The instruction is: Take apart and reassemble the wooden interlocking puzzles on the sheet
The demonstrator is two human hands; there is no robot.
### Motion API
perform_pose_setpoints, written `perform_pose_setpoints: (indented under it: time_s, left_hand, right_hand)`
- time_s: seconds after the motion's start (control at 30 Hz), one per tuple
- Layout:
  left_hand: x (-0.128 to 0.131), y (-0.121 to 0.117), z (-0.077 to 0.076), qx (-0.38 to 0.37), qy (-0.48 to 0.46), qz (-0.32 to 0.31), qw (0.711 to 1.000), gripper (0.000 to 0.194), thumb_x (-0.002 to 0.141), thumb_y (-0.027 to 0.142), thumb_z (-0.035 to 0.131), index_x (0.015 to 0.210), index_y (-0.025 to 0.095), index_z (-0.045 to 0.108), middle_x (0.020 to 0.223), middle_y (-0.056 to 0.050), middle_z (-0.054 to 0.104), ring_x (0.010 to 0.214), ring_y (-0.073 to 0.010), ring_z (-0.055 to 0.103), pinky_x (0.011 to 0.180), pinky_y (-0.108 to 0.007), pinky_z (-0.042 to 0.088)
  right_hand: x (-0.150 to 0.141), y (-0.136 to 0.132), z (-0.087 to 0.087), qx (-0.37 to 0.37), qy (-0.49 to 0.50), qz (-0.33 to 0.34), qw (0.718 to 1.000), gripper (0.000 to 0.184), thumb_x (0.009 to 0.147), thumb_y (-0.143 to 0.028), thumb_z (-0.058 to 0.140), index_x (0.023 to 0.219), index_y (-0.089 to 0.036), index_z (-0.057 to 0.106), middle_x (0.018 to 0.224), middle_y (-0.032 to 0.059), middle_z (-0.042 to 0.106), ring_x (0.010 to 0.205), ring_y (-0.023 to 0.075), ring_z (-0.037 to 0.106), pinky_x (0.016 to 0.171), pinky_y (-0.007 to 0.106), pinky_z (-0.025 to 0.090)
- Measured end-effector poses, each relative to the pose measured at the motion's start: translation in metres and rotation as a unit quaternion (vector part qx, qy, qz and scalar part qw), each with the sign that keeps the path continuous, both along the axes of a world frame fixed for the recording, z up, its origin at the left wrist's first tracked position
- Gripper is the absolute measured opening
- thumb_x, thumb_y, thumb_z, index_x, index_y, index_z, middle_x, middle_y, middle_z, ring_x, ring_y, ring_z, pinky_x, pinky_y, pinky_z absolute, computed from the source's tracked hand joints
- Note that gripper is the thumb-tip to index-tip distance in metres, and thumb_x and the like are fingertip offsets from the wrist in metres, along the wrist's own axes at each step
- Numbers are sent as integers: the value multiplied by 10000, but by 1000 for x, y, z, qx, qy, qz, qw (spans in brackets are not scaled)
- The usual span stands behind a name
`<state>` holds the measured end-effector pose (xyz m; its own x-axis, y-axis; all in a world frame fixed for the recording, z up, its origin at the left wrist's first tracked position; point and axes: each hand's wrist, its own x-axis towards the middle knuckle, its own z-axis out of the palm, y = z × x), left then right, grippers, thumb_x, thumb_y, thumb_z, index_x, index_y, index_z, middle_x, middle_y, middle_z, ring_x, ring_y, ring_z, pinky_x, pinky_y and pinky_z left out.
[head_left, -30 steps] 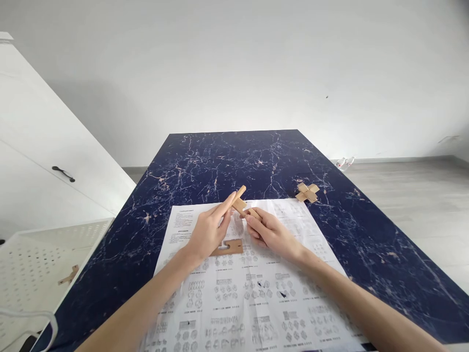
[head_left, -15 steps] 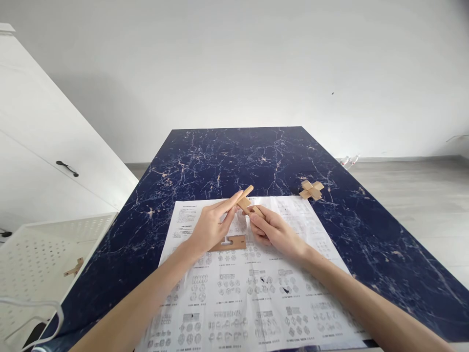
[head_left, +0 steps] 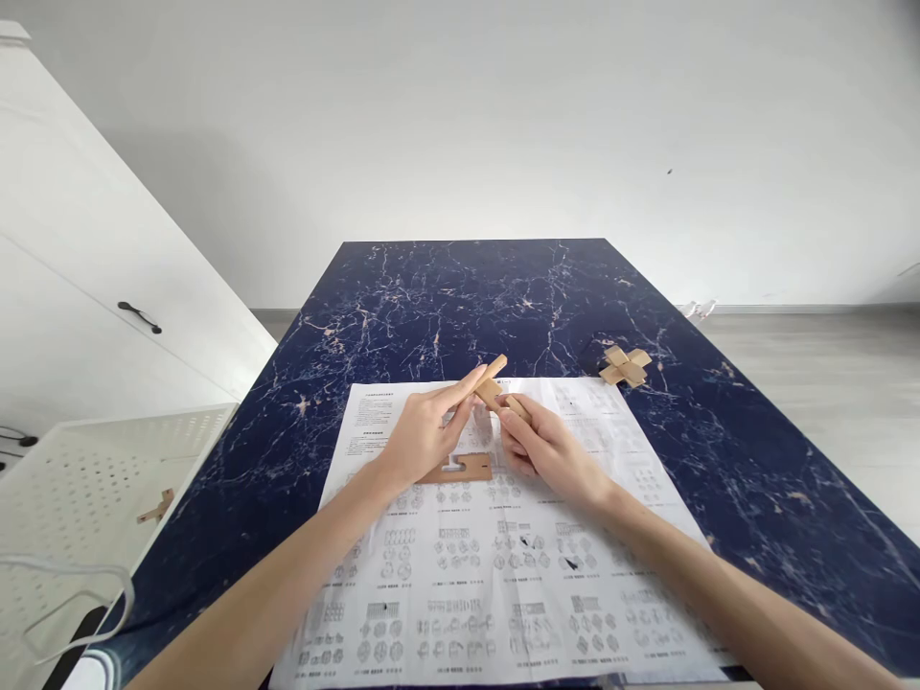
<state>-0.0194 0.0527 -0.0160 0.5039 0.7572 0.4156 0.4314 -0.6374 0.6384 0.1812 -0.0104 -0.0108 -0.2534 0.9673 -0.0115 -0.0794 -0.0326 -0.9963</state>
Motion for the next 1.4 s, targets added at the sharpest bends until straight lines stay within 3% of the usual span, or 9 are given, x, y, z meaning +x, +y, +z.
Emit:
perform_pose_setpoints:
  time_s: [0.23, 0.43, 0.6, 0.7, 0.9, 1.0, 1.1, 1.23, 1.4]
  left_hand:
    - [5, -8, -2, -15, 5, -55, 998, 463, 1130, 336, 454, 1569, 267, 584, 889, -28, 829, 541, -142, 547, 558, -280, 502]
    - [7, -7, -5, 20, -17, -37, 999, 453, 1115, 273, 497, 1556, 255, 598, 912, -27, 826, 544, -126, 503, 566, -271, 485]
    - [8, -5, -9, 44, -44, -48, 997, 496, 1110, 217, 501, 1603, 248, 549, 747, 7, 774, 442, -112, 371, 441, -251, 346]
    - [8, -5, -9, 36, -47, -45, 997, 504, 1097, 196, 518, 1594, 263, 562, 766, 6, 789, 434, -106, 352, 442, -247, 345]
    - [7, -7, -5, -1, -46, -45, 998, 503, 1085, 215, 550, 1585, 259, 576, 824, -16, 827, 446, -112, 407, 480, -252, 387]
    - [7, -7, -3, -26, -60, -32, 997, 487, 1092, 255, 565, 1578, 277, 589, 926, -45, 853, 509, -137, 552, 535, -264, 453]
    - [7, -6, 0, -76, -101, -1, 992, 488, 1086, 316, 603, 1572, 272, 598, 1077, -76, 860, 719, -200, 744, 665, -292, 555]
    - [7, -1, 4, -184, -187, 29, 965, 513, 1059, 372, 662, 1545, 214, 624, 1126, -102, 850, 992, -263, 808, 873, -342, 619]
    - [6, 7, 5, -284, -283, 26, 916, 483, 1034, 337, 689, 1502, 223, 654, 1281, -121, 797, 1010, -257, 803, 939, -396, 624]
  right_hand:
    - [-4, 1, -4, 19, 1, -22, 1000, 464, 1075, -635, 557, 849, -263, 395, 671, -94, 341, 511, 94, 342, 477, 281, 300]
    - [0, 5, -4, 20, 14, 12, 1000, 452, 1108, -579, 537, 830, -258, 383, 699, -84, 354, 528, 90, 340, 494, 281, 294]
    - [0, 5, -6, 17, 23, 19, 999, 438, 1117, -560, 532, 839, -254, 391, 714, -84, 354, 536, 86, 334, 498, 278, 294]
    - [1, 5, -9, 20, 24, 24, 999, 411, 1121, -553, 527, 866, -252, 413, 723, -81, 358, 540, 88, 350, 502, 282, 296]
    - [2, 5, -10, 19, 25, 25, 999, 408, 1123, -537, 531, 858, -254, 403, 719, -79, 369, 537, 88, 362, 503, 287, 290]
    - [2, 4, -7, 11, 21, 20, 1000, 371, 1103, -564, 550, 927, -248, 470, 707, -85, 379, 528, 92, 355, 503, 288, 285]
    - [2, 3, -5, 17, -34, 7, 999, 355, 1090, -591, 538, 1057, -237, 544, 673, -87, 400, 524, 112, 372, 514, 298, 305]
    - [4, 1, -7, 119, -200, -24, 972, 285, 1048, -509, 634, 1099, -228, 634, 748, -29, 536, 637, 159, 490, 612, 331, 408]
    - [3, -2, -10, 278, -321, 57, 903, 216, 973, -361, 767, 1086, -223, 645, 1113, 92, 663, 965, 249, 610, 819, 400, 513]
